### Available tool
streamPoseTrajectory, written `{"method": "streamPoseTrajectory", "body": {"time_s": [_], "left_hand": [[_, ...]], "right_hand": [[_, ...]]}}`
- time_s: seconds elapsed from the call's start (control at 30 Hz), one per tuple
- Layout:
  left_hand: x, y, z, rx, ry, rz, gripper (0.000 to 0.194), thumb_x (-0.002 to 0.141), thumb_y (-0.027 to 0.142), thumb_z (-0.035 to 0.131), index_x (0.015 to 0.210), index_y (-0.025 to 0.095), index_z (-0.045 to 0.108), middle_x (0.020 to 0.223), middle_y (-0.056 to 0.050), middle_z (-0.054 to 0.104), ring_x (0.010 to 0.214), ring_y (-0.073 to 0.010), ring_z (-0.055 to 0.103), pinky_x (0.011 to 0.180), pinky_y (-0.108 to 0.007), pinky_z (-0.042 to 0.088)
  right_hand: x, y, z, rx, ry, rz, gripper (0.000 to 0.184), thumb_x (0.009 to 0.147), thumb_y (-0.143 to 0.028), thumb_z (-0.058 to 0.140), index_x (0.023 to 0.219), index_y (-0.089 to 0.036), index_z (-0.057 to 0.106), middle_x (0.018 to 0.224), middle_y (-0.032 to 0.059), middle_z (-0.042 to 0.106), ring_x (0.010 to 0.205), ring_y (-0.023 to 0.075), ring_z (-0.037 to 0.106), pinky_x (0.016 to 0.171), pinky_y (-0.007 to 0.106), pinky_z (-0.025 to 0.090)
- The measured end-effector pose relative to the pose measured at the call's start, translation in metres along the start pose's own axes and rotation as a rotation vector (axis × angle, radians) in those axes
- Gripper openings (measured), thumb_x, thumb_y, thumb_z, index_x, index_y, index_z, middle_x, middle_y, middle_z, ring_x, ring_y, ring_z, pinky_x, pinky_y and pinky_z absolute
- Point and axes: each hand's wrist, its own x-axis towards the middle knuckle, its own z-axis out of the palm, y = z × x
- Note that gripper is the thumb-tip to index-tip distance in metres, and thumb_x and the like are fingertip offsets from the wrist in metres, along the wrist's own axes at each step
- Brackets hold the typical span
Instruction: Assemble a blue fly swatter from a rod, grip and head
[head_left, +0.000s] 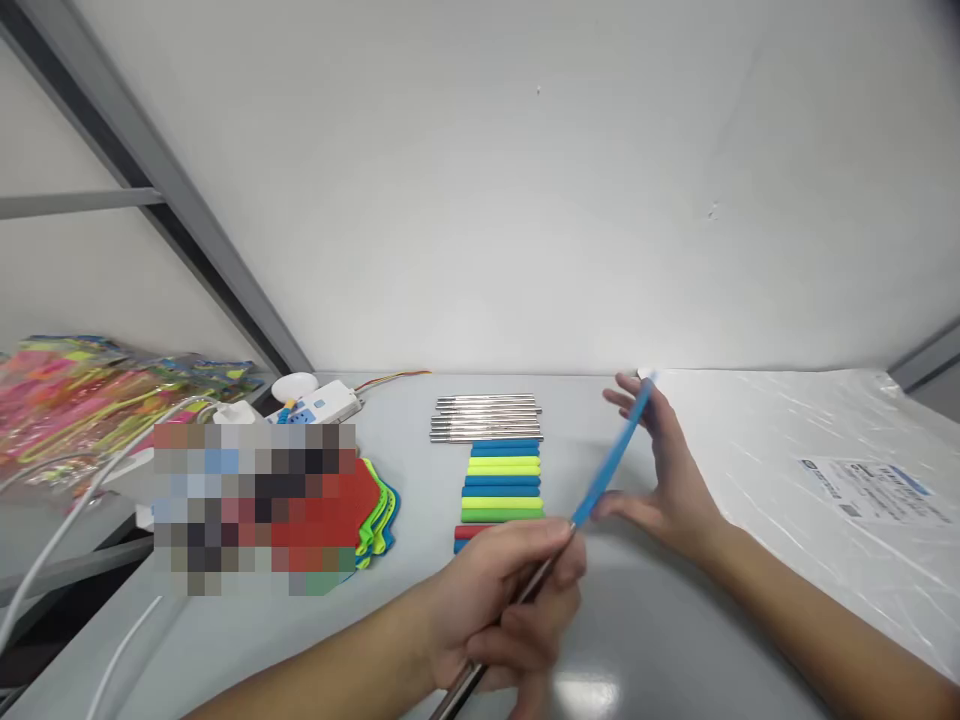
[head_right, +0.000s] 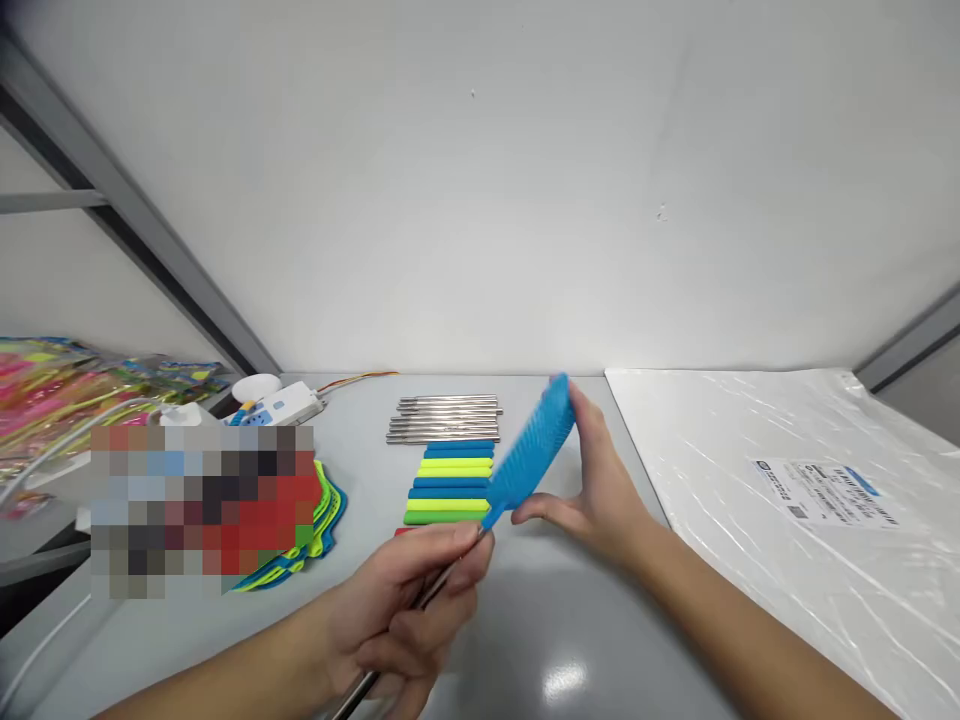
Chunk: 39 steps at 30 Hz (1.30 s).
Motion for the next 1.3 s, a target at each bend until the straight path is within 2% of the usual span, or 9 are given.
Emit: {"method": "streamPoseTrajectory", "body": {"time_s": [0.17,0.37,0.47,0.57,0.67,0.77,0.93,1.03,1.3], "left_hand": [[0.004,-0.010,-0.001,0.030,-0.021,-0.129,0.027,0.094,0.040,0.042,0.080,0.019,0.050,0.042,0.008,0.041,0.023,-0.0044,0.017,0.022,-0.012,0.016],[0.006,-0.007,0.000,0.052,0.140,-0.137,0.028,0.096,0.041,0.037,0.087,0.020,0.053,0.044,0.009,0.041,0.025,-0.0036,0.017,0.027,-0.012,0.027],[0.007,-0.003,0.004,0.112,0.194,-0.098,0.029,0.097,0.042,0.036,0.097,0.020,0.056,0.047,0.010,0.041,0.026,-0.0028,0.017,0.030,-0.014,0.034],[0.008,0.000,0.007,0.137,0.238,-0.048,0.027,0.098,0.041,0.035,0.102,0.021,0.054,0.049,0.011,0.041,0.026,-0.0022,0.017,0.033,-0.016,0.039],[0.010,0.000,0.006,0.154,0.294,-0.020,0.025,0.098,0.040,0.036,0.098,0.022,0.053,0.049,0.011,0.042,0.026,-0.0020,0.018,0.032,-0.014,0.035],[0.009,-0.001,0.004,0.124,0.308,-0.043,0.026,0.098,0.039,0.035,0.089,0.021,0.051,0.048,0.011,0.040,0.026,-0.0017,0.018,0.032,-0.011,0.031],[0.005,-0.002,0.005,0.097,0.193,-0.112,0.033,0.099,0.037,0.027,0.083,0.021,0.050,0.048,0.010,0.040,0.025,-0.0015,0.019,0.033,-0.014,0.038],[0.004,0.000,0.007,0.074,0.195,-0.098,0.033,0.099,0.038,0.028,0.083,0.021,0.051,0.048,0.010,0.038,0.025,-0.0014,0.018,0.035,-0.016,0.043],[0.006,0.004,0.001,0.035,0.170,-0.071,0.029,0.098,0.041,0.034,0.093,0.022,0.055,0.049,0.011,0.035,0.027,-0.0037,0.017,0.036,-0.024,0.051]], "right_hand": [[-0.008,0.005,0.003,0.414,0.062,0.207,0.062,0.085,-0.042,0.063,0.141,-0.039,0.035,0.130,0.0087,0.051,0.106,0.0270,0.062,0.073,0.041,0.059],[0.002,0.000,-0.014,0.686,-0.052,0.642,0.052,0.081,-0.032,0.066,0.132,-0.033,0.053,0.080,-0.0004,0.064,0.071,0.0190,0.065,0.069,0.036,0.056],[0.011,0.001,-0.024,0.866,-0.112,0.788,0.052,0.080,-0.035,0.067,0.130,-0.026,0.057,0.091,0.0036,0.070,0.082,0.0211,0.068,0.079,0.038,0.055],[0.013,0.005,-0.029,1.026,-0.260,0.875,0.054,0.083,-0.059,0.056,0.115,-0.017,0.067,0.102,0.0124,0.071,0.093,0.0275,0.068,0.086,0.043,0.052],[0.011,0.007,-0.027,0.997,-0.391,0.912,0.050,0.080,-0.058,0.064,0.104,-0.015,0.071,0.100,0.0130,0.073,0.089,0.0257,0.069,0.082,0.038,0.053],[0.013,0.013,-0.025,0.912,-0.355,0.892,0.033,0.080,-0.042,0.071,0.102,-0.017,0.071,0.098,0.0092,0.074,0.084,0.0199,0.070,0.077,0.031,0.053],[0.026,0.041,-0.052,0.833,0.168,0.761,0.029,0.081,-0.043,0.070,0.101,-0.022,0.071,0.104,0.0043,0.073,0.092,0.0198,0.068,0.083,0.030,0.053],[0.030,0.054,-0.068,0.778,0.299,0.757,0.028,0.082,-0.042,0.069,0.101,-0.023,0.071,0.111,0.0038,0.071,0.098,0.0199,0.067,0.084,0.029,0.052],[0.018,0.036,-0.033,0.672,-0.062,0.865,0.044,0.080,-0.040,0.068,0.120,-0.023,0.061,0.106,0.0062,0.072,0.088,0.0219,0.068,0.071,0.030,0.052]]}}
